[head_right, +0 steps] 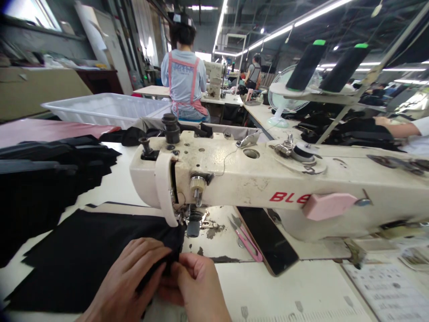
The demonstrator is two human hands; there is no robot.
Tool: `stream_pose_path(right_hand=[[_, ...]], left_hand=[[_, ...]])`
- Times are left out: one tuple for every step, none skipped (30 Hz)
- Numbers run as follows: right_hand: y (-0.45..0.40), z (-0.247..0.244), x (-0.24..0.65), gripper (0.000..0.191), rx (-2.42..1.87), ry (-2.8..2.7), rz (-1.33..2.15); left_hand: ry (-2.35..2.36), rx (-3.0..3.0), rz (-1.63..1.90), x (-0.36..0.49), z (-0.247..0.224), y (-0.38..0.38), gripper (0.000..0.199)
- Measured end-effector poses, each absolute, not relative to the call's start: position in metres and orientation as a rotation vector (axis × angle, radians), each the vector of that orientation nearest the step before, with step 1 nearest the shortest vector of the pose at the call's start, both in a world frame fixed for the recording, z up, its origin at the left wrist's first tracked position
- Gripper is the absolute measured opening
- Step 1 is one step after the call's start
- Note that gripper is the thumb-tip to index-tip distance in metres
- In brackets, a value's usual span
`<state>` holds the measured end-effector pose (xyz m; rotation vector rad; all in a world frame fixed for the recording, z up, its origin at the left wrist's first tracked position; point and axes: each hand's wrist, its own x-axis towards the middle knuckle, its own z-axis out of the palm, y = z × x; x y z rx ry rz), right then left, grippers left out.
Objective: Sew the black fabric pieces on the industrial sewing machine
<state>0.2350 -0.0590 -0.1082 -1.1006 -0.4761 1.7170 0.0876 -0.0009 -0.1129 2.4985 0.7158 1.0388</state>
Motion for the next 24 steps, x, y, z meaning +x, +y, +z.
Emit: stream_pose_path(right_hand=[[-0.06, -0.108, 0.235, 0.036, -1.098, -0.459, 1.718], [-0.061, -0.107, 0.235, 0.036, -1.097, -0.439, 1.72], [-0.062, -0.107, 0.236, 0.037, -1.095, -0.423, 1.723], [-0.063, -0.107, 0.236, 0.038, -1.089, -0.41, 1.725], [-0.064, -0.107, 0.236, 0.039, -1.079, -0.4, 1.726], [-0.065, -0.108, 0.236, 0.04, -1.071, -0.398, 1.729], [-0.065, -0.11, 0.236, 0.04, -1.064, -0.399, 1.73], [-0.066, -0.112, 0.236, 0.04, -1.054, -0.401, 1.729], [-0.066, -0.115, 0.235, 0.039, -1.042, -0.405, 1.728], [-0.066, -0.117, 0.235, 0.039, -1.029, -0.411, 1.727], [-0.066, -0.12, 0.234, 0.037, -1.013, -0.419, 1.726], [-0.066, -0.122, 0.234, 0.035, -0.995, -0.423, 1.725], [-0.066, -0.123, 0.234, 0.033, -0.979, -0.423, 1.725], [-0.066, -0.123, 0.234, 0.031, -0.968, -0.42, 1.728], [-0.066, -0.122, 0.235, 0.03, -0.956, -0.409, 1.732], [-0.066, -0.119, 0.235, 0.029, -0.94, -0.394, 1.739], [-0.066, -0.116, 0.236, 0.028, -0.921, -0.374, 1.748], [-0.065, -0.111, 0.237, 0.027, -0.901, -0.349, 1.759], [-0.065, -0.107, 0.238, 0.024, -0.881, -0.317, 1.769], [-0.065, -0.102, 0.239, 0.022, -0.866, -0.285, 1.778], [-0.065, -0.098, 0.24, 0.02, -0.861, -0.264, 1.788], [-0.066, -0.096, 0.24, 0.019, -0.865, -0.259, 1.802], [-0.067, -0.094, 0.24, 0.02, -0.88, -0.274, 1.817], [-0.068, -0.095, 0.24, 0.021, -0.916, -0.321, 1.822]], left_hand=[[0.633, 2.538, 1.072, 0.087, -0.113, 0.001, 0.023], [0.553, 2.584, 1.092, 0.085, -0.112, 0.003, 0.023], [0.49, 2.637, 1.097, 0.084, -0.11, 0.004, 0.024], [0.459, 2.689, 1.088, 0.083, -0.107, 0.005, 0.026], [0.451, 2.729, 1.088, 0.082, -0.103, 0.005, 0.028], [0.449, 2.755, 1.085, 0.082, -0.099, 0.005, 0.03], [0.448, 2.77, 1.085, 0.082, -0.095, 0.005, 0.033], [0.452, 2.776, 1.095, 0.082, -0.091, 0.004, 0.035], [0.45, 2.778, 1.101, 0.082, -0.088, 0.003, 0.036], [0.454, 2.777, 1.102, 0.083, -0.086, 0.003, 0.036], [0.458, 2.78, 1.093, 0.084, -0.084, 0.002, 0.037], [0.456, 2.787, 1.091, 0.084, -0.083, 0.002, 0.037], [0.451, 2.793, 1.101, 0.085, -0.083, 0.002, 0.037], [0.445, 2.805, 1.099, 0.085, -0.084, 0.002, 0.038], [0.433, 2.822, 1.097, 0.084, -0.086, 0.002, 0.038], [0.425, 2.837, 1.096, 0.084, -0.088, 0.002, 0.036], [0.424, 2.85, 1.093, 0.083, -0.091, 0.002, 0.034], [0.429, 2.862, 1.088, 0.082, -0.094, 0.001, 0.03], [0.437, 2.869, 1.079, 0.08, -0.096, 0.001, 0.026], [0.435, 2.878, 1.08, 0.079, -0.097, 0.0, 0.023], [0.436, 2.883, 1.079, 0.079, -0.098, 0.0, 0.023], [0.428, 2.886, 1.072, 0.078, -0.098, 0.0, 0.024], [0.419, 2.882, 1.072, 0.078, -0.097, 0.001, 0.028], [0.415, 2.871, 1.075, 0.078, -0.096, 0.001, 0.031]])
